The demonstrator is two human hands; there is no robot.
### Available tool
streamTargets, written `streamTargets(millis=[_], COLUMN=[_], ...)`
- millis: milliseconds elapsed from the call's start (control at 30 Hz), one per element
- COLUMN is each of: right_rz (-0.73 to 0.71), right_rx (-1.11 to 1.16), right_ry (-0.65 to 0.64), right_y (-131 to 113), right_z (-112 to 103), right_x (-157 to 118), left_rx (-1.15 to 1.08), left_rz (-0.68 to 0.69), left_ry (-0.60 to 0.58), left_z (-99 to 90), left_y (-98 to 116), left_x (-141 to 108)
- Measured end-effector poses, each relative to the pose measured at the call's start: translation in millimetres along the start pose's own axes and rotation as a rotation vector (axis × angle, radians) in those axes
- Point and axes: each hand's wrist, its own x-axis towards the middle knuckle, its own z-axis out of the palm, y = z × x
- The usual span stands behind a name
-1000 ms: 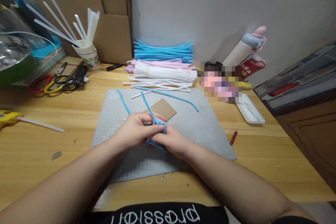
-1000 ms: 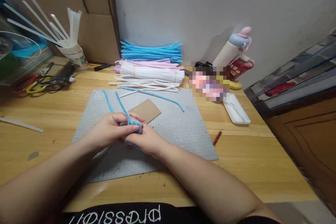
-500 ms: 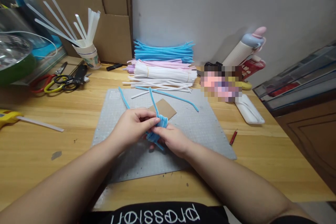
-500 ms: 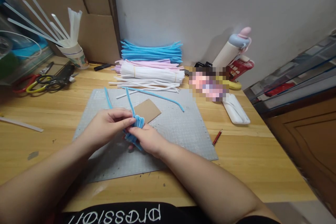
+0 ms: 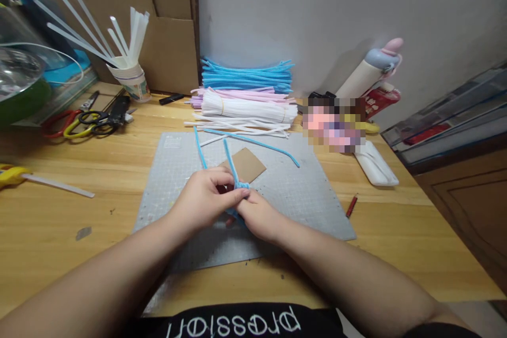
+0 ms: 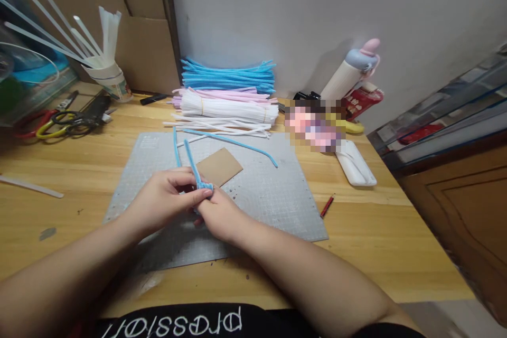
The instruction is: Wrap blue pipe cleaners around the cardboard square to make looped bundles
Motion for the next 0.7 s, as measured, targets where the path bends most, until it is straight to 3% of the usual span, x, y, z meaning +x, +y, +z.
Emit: streamTargets(millis=[100,233,367,467,600,700], right_rz=[-0.061,-0.251,-0.3,-0.275,-0.169,-0.128], right_rx=[-0.05,-0.091,0.041,0.147,0.282,0.326], right_ry=[0.034,0.147,0.129,0.105,0.073,0.048], right_y=[-3,-3,-2,-2,-3,-5], right_z=[-1,-4,-6,-6,-5,-4], right_x=[-2,-4,-2,0,1,1], left_rx=[-0.021,-0.031,0.082,0.305,0.46,0.643], left_rz=[-0.012,-0.004,0.155,0.352,0.373,0.595], left_ry=[-0.019,-0.039,-0.023,0.058,0.308,0.472], left_z=[-3.0,-6.5,-7.1,-7.9,-13.0,-18.7], left_y=[-3,-5,-3,0,-2,-5], left_x=[2,4,2,0,-1,-1])
